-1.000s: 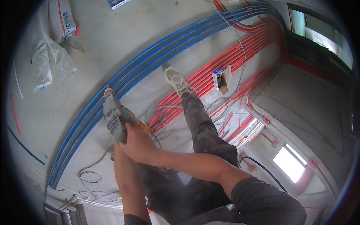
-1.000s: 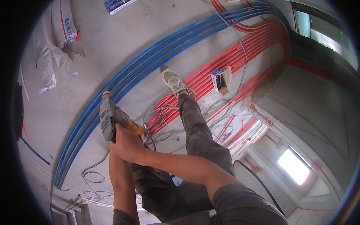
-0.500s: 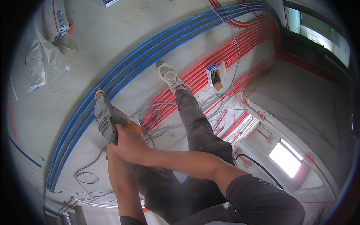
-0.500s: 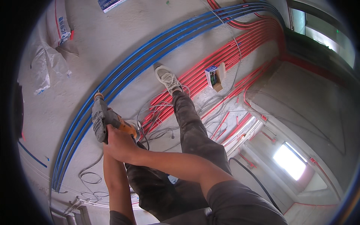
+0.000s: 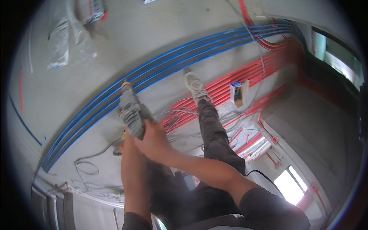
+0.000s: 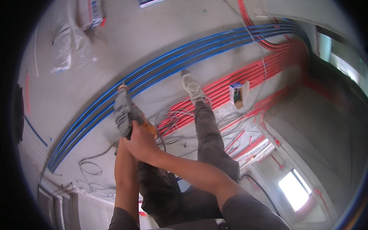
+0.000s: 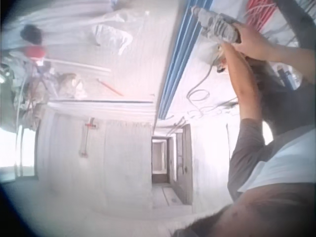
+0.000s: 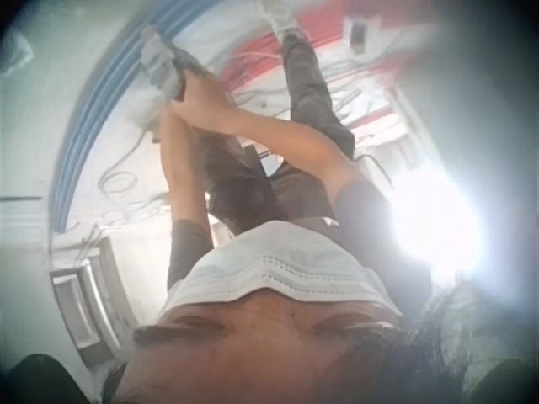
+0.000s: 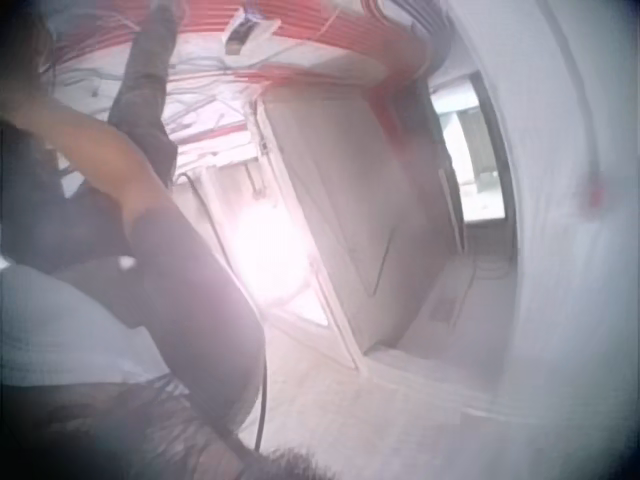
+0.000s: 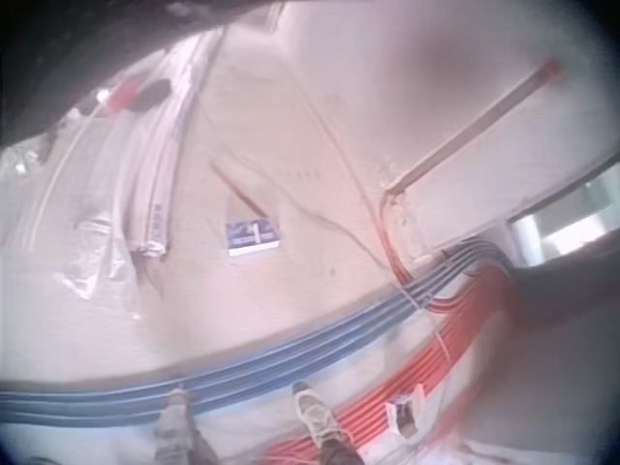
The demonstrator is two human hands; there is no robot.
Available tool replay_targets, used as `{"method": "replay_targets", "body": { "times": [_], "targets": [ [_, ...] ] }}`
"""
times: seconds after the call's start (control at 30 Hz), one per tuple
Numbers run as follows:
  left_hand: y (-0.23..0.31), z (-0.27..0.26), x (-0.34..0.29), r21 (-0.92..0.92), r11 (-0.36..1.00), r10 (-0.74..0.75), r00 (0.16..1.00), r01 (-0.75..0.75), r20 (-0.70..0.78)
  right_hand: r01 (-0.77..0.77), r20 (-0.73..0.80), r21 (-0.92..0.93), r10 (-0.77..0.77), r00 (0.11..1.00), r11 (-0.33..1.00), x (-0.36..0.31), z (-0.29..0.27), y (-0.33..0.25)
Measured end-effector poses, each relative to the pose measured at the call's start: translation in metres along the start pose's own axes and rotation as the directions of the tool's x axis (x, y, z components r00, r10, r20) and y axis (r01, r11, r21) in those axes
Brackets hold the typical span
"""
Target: The person uses a handheld power drill to make holes in blue plastic conduits laid on the floor. They reposition the drill and their stance repeatedly while working along the length of the conduits.
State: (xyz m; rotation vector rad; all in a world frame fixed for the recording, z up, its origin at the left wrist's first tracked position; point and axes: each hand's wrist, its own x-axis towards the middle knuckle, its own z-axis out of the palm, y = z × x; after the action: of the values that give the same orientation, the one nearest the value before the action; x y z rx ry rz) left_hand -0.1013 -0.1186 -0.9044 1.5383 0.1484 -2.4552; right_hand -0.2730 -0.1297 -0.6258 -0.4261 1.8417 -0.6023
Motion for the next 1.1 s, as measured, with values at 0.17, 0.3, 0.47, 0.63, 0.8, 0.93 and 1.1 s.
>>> {"method": "replay_targets", "body": {
  "times": [0.17,0.3,0.47,0.63,0.8,0.93,1.1],
  "targets": [
    [-0.004,0.001,-0.003,-0.037,0.999,0.017,1.0,-0.017,-0.003,0.041,0.022,0.028,-0.042,0.999,0.999,0.002,0.003,-0.004],
    [0.002,-0.005,-0.009,-0.061,0.998,0.035,0.999,-0.035,-0.014,0.046,0.052,0.048,-0.049,0.997,0.998,0.004,0.008,-0.005],
    [0.006,-0.011,-0.007,-0.082,0.995,0.054,0.998,-0.056,-0.026,0.032,0.055,0.024,-0.033,0.998,0.999,0.008,0.019,-0.01],
    [0.021,-0.024,0.002,-0.119,0.985,0.124,0.992,-0.128,-0.038,-0.015,0.058,-0.01,0.016,0.998,1.0,0.006,0.034,-0.023],
    [0.026,-0.023,0.019,-0.162,0.973,0.161,0.987,-0.162,-0.021,-0.072,0.041,-0.028,0.073,0.996,0.997,0.012,0.044,-0.026],
    [0.025,-0.022,0.031,-0.181,0.971,0.157,0.988,-0.157,-0.015,-0.049,0.049,-0.008,0.05,0.998,0.999,0.018,0.053,-0.022],
    [0.03,-0.026,0.047,-0.172,0.977,0.124,0.992,-0.122,-0.002,-0.074,-0.015,-0.033,0.074,0.997,0.997,0.021,0.052,-0.029]
  ]
}}
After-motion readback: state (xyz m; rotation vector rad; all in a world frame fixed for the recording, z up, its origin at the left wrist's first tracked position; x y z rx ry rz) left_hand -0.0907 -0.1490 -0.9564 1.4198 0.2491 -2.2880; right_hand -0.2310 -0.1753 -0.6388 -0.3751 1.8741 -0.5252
